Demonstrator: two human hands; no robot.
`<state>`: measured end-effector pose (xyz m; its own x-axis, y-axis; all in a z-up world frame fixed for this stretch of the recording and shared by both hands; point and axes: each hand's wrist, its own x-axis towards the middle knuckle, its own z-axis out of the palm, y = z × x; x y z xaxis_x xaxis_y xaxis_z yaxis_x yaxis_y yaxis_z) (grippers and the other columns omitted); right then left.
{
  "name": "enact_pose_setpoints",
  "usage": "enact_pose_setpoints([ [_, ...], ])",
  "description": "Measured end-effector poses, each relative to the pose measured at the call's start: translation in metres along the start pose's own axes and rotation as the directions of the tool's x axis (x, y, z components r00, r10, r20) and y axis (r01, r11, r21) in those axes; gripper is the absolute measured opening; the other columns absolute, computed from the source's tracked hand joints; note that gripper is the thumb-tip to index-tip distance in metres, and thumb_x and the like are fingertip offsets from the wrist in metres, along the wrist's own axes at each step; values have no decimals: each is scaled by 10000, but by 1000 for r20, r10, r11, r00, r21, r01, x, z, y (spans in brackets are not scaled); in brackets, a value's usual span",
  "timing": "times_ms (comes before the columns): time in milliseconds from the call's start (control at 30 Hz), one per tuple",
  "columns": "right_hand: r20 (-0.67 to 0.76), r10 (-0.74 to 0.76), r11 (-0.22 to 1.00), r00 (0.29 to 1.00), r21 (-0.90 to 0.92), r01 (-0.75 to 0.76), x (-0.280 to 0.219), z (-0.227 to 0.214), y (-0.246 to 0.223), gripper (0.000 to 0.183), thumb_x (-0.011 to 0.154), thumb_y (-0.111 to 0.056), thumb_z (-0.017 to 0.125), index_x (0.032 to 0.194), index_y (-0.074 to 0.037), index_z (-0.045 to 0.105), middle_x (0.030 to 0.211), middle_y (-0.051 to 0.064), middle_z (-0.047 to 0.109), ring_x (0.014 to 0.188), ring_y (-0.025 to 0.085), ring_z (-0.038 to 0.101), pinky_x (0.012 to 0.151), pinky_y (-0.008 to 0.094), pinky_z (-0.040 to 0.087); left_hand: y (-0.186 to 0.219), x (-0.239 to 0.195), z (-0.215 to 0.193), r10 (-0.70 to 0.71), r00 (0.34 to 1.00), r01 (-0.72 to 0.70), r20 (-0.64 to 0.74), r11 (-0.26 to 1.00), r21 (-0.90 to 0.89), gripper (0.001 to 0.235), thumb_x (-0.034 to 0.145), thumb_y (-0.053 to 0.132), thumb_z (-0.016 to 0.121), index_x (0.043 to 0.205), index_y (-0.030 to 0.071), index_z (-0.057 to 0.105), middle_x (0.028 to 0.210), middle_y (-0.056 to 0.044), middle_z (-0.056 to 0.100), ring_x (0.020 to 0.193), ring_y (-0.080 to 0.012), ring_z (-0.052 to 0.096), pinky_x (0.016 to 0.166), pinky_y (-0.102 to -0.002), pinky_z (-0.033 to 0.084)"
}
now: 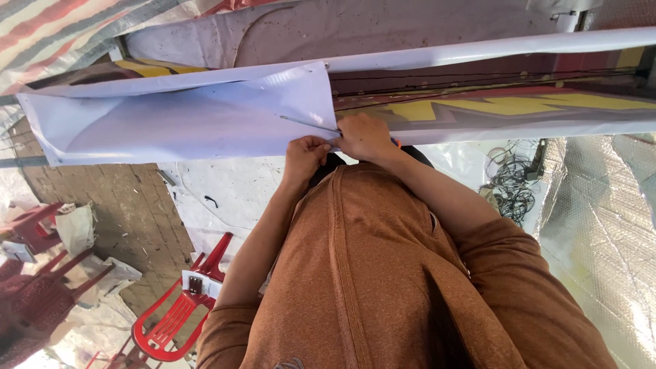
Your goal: Fastening the edges of a vinyl banner into a frame using a screwdriver to tuck the material into a groove.
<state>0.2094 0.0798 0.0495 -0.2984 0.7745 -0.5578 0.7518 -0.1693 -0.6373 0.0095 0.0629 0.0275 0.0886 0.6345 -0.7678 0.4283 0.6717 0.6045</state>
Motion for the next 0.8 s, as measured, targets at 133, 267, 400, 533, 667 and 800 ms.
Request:
enact_pose_setpoints([
  [133,45,69,996,997,46,-71,11,2,-3,383,856,-435,657,864,-58,726,799,154,725,836,375,741,684,509,589,1,3,-7,-3,1000,2,27,999,37,139,856,122,723,942,22,766,509,-29,606,466,-84,539,467,-183,398],
  [267,53,51,998,997,46,-53,21,6,-6,351,843,-396,645,859,-60,745,780,149,733,819,356,746,667,490,593,-2,12,-16,-3,996,3,92,1000,-4,110,865,69,713,920,-24,738,512,-63,582,394,-92,470,389,-211,363],
  [400,77,-3,1000,997,-27,5,38,9,-8,318,792,-374,659,846,-73,747,791,135,744,831,346,753,658,479,592,2,13,-24,-11,991,19,130,998,-58,104,881,25,686,926,-68,701,522,-83,539,407,-106,449,395,-221,333],
  [533,95,-10,1000,995,7,9,39,-3,-29,283,780,-354,673,818,-87,759,763,128,740,801,342,752,662,485,588,-6,21,-32,-19,988,27,156,998,-48,75,879,19,676,895,-53,691,523,-87,542,409,-112,449,398,-229,333],
  [667,84,-72,997,994,28,70,47,3,-38,243,778,-221,604,808,-33,755,725,152,720,740,370,730,631,475,571,-25,34,-43,-18,985,28,173,998,-52,49,850,1,703,861,-43,684,520,-99,519,399,-122,432,392,-232,327],
  [800,77,-90,996,993,14,89,53,13,-39,196,774,-213,610,744,-66,736,668,128,701,661,343,712,586,461,567,-37,44,-53,-6,984,6,176,1000,-1,25,849,-18,682,835,-36,691,515,-116,527,405,-138,437,405,-245,329],
])
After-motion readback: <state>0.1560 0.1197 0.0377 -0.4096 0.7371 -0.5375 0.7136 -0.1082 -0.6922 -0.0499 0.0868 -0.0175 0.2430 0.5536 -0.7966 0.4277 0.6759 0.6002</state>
